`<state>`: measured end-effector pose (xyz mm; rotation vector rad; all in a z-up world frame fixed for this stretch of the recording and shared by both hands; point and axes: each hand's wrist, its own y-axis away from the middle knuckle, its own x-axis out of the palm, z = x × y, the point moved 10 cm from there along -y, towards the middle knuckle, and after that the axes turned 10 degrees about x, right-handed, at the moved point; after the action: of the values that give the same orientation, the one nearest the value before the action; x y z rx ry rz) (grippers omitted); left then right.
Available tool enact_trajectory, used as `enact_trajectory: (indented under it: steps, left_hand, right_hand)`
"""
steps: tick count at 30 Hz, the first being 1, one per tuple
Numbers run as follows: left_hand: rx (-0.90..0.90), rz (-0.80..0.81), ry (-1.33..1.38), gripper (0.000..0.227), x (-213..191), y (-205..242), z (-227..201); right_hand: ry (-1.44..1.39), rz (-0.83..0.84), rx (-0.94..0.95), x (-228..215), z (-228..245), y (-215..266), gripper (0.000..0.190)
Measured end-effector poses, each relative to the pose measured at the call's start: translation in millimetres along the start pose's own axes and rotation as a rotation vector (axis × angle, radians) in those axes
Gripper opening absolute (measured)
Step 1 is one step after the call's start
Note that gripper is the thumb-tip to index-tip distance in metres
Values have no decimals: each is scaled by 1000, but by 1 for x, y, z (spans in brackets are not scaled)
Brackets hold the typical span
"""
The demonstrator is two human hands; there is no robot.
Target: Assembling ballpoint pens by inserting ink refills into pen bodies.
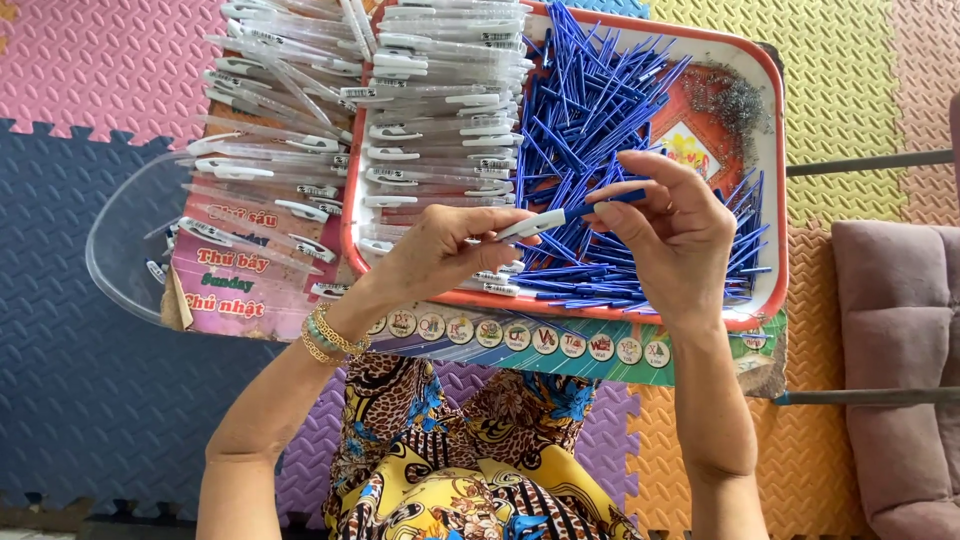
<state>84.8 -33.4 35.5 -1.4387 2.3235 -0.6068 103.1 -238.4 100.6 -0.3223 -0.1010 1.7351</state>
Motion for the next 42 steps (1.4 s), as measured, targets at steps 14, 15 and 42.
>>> enact_trajectory:
  steps: [14, 15, 42]
  left_hand:
    - [7, -10, 61, 40, 0, 8, 14]
    - [6, -10, 62, 40, 0, 9, 14]
    - [-267, -707, -539, 22, -301, 215, -30]
  right_hand:
    - [22, 80, 37, 14, -6, 4, 18]
    - [9, 89, 36, 16, -6, 4, 18]
    - [840, -203, -45, -93, -71, -2, 23]
